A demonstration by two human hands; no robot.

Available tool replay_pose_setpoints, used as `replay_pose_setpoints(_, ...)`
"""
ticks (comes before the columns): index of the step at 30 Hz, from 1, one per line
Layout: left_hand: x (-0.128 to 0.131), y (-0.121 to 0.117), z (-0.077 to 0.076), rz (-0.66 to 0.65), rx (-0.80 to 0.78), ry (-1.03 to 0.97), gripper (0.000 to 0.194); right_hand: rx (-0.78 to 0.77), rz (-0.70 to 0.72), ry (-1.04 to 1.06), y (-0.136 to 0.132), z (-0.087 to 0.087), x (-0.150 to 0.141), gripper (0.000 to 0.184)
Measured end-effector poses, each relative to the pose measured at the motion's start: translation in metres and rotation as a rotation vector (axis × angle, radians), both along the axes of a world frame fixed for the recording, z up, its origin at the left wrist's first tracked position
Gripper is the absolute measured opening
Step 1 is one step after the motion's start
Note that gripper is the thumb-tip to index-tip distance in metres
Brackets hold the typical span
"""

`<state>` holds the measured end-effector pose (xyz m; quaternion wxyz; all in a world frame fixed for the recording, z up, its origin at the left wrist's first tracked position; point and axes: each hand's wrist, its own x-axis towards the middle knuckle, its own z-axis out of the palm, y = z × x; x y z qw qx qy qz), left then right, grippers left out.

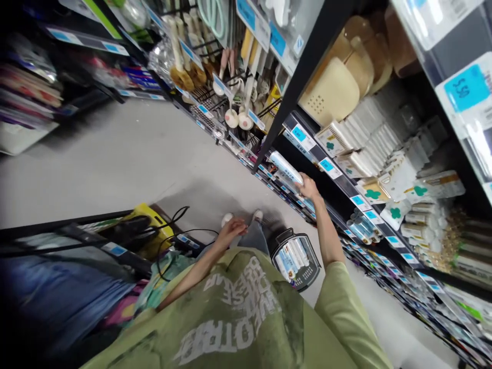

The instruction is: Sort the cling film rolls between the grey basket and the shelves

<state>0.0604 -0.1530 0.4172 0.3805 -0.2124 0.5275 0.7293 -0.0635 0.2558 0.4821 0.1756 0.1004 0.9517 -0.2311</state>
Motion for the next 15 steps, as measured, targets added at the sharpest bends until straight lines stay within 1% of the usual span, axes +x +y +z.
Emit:
replay_pose_setpoints(3,-0.001,0.006,0.0,0.027,0.002,-0.002,0.061,0.003,0.035,0.012,0.02,-0.014,-0.027,0.064)
replay_pose_setpoints(6,-0.002,0.01,0.006,0.042,-0.01,0.009,0.055,0.006,0.01,0.057,0.031,-0.023,-0.039,0.066)
replay_pose_setpoints(9,-0.003,0.013,0.011,0.036,-0.036,0.008,0.055,0.011,-0.013,0.105,0.038,-0.025,-0.047,0.064)
replay_pose_setpoints(11,-0.004,0.015,0.011,0.037,-0.057,0.011,0.054,0.025,-0.004,0.114,0.042,-0.025,-0.053,0.064)
replay_pose_setpoints(13,-0.005,0.016,0.009,0.036,-0.063,0.011,0.054,0.063,0.018,0.109,0.043,-0.026,-0.06,0.064)
replay_pose_setpoints(15,-0.005,0.018,0.005,0.039,-0.066,0.003,0.056,0.148,0.025,0.108,0.04,-0.028,-0.064,0.063)
